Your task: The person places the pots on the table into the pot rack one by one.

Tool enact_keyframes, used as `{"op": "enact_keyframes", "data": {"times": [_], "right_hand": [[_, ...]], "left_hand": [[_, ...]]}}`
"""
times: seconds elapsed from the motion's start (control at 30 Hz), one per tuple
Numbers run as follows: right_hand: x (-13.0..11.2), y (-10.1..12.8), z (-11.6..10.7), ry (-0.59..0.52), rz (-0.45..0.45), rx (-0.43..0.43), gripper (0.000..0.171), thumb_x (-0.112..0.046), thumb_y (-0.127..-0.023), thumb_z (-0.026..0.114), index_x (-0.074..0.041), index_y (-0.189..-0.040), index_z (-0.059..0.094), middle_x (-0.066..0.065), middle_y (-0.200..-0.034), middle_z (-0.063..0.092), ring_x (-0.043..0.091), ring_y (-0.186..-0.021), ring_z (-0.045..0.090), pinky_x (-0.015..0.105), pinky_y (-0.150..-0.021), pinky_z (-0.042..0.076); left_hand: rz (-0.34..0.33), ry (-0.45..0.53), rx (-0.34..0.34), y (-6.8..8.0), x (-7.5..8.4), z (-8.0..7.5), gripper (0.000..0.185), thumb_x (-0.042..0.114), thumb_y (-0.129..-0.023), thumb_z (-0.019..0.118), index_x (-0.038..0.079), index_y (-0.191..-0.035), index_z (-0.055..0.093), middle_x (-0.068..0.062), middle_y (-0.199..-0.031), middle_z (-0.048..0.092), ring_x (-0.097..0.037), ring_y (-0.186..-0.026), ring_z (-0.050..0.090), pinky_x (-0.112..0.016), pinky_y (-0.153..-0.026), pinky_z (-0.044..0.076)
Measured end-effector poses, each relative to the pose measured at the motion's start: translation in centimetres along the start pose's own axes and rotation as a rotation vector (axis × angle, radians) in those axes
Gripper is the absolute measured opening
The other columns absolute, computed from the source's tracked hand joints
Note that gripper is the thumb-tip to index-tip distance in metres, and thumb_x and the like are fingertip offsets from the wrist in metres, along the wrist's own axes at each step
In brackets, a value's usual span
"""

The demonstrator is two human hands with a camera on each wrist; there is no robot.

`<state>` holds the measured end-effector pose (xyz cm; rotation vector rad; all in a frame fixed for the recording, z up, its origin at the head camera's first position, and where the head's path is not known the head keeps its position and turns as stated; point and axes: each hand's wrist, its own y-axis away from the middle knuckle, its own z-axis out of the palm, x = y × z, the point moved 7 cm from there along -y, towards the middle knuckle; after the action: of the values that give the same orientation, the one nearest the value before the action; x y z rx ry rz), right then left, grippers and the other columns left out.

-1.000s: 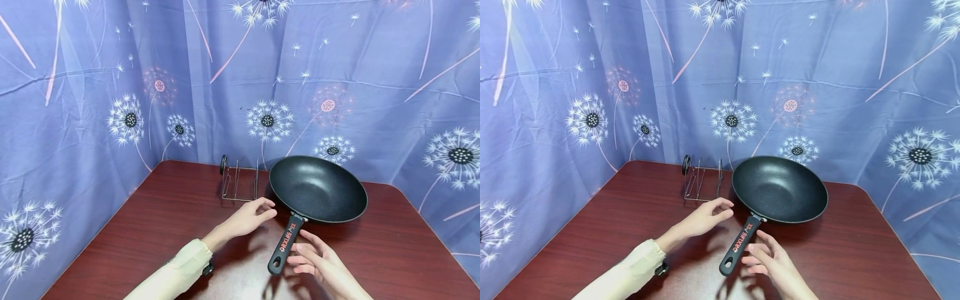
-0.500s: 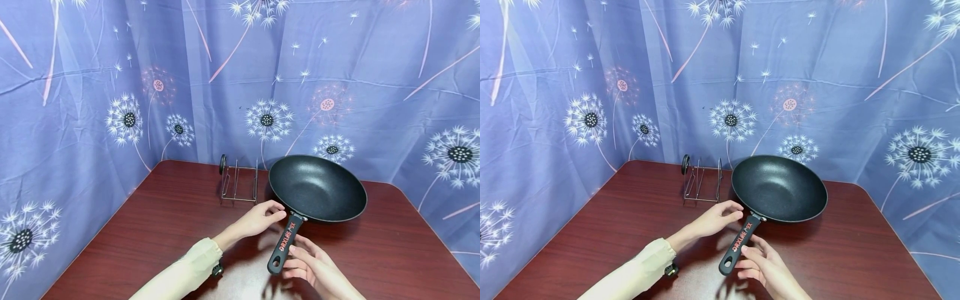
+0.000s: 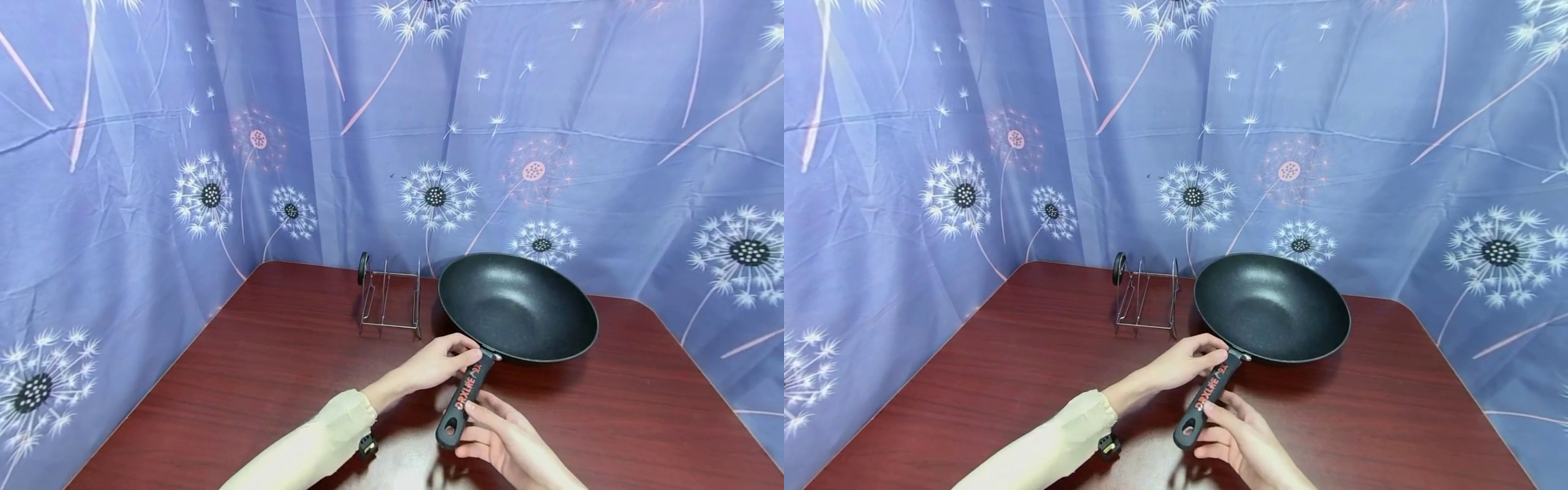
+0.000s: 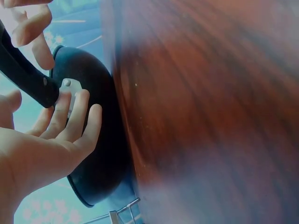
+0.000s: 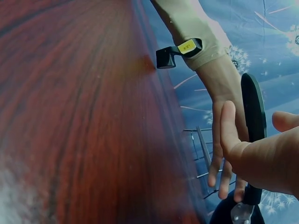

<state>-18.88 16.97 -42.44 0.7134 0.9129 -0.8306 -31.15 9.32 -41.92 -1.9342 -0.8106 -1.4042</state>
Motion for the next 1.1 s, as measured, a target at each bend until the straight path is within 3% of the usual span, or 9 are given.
{"op": "enact_keyframes", "data": {"times": [0.2, 0.37, 0.57, 0.7, 0.87, 1.1], "right_hand": [[0.1, -0.2, 0.3, -0.047, 0.0, -0.031, 0.038, -0.02, -0.107, 0.043, -0.007, -0.139, 0.027, 0.0, -0.112, 0.072, 0.012, -0.092, 0.073, 0.031, -0.088, 0.058], [0.2, -0.5, 0.5, -0.052, -0.009, -0.039, 0.034, -0.02, -0.107, 0.042, -0.008, -0.137, 0.031, 0.001, -0.12, 0.07, 0.013, -0.096, 0.072, 0.031, -0.088, 0.058], [0.3, -1.0, 0.6, -0.016, -0.011, 0.025, 0.062, -0.022, -0.107, 0.046, -0.002, -0.152, 0.008, 0.002, -0.12, 0.07, 0.012, -0.096, 0.072, 0.031, -0.089, 0.058], [0.4, -1.0, 0.8, 0.02, -0.027, 0.069, 0.074, -0.022, -0.106, 0.047, 0.002, -0.154, -0.004, 0.001, -0.117, 0.07, 0.011, -0.096, 0.072, 0.031, -0.087, 0.058], [0.5, -1.1, 0.9, 0.027, -0.034, 0.094, 0.077, -0.02, -0.105, 0.048, 0.001, -0.155, -0.007, -0.002, -0.114, 0.069, 0.009, -0.094, 0.071, 0.029, -0.086, 0.058], [0.6, -1.1, 1.2, 0.038, -0.101, 0.055, 0.073, -0.014, -0.105, 0.046, 0.004, -0.152, -0.006, -0.001, -0.112, 0.068, 0.01, -0.093, 0.071, 0.028, -0.084, 0.058]], "left_hand": [[-0.009, -0.028, -0.001, 0.0, -0.1, -0.1, 0.025, 0.03, -0.1, 0.059, 0.012, -0.117, 0.066, -0.001, -0.098, 0.067, -0.005, -0.079, 0.061, -0.03, -0.075, 0.058], [-0.029, -0.061, 0.009, -0.2, -0.5, -0.2, 0.029, 0.034, -0.1, 0.06, 0.012, -0.118, 0.065, 0.001, -0.097, 0.068, -0.006, -0.075, 0.06, -0.027, -0.071, 0.055], [-0.109, -0.016, 0.009, -0.4, -1.2, 0.1, 0.032, 0.037, -0.099, 0.061, 0.013, -0.12, 0.063, 0.001, -0.105, 0.069, -0.007, -0.079, 0.064, -0.031, -0.074, 0.058], [-0.163, 0.019, 0.006, -0.5, -1.4, 0.3, 0.036, 0.038, -0.098, 0.062, 0.013, -0.122, 0.063, 0.0, -0.105, 0.07, -0.01, -0.081, 0.065, -0.032, -0.073, 0.059], [-0.197, 0.096, -0.015, -0.7, -1.6, 0.8, 0.038, 0.037, -0.097, 0.063, 0.009, -0.123, 0.063, -0.001, -0.097, 0.072, -0.009, -0.08, 0.065, -0.03, -0.07, 0.058], [-0.196, 0.186, -0.083, -1.0, -1.5, 1.9, 0.032, 0.034, -0.098, 0.063, 0.01, -0.118, 0.061, -0.007, -0.097, 0.076, -0.013, -0.086, 0.07, -0.027, -0.069, 0.058]]}}
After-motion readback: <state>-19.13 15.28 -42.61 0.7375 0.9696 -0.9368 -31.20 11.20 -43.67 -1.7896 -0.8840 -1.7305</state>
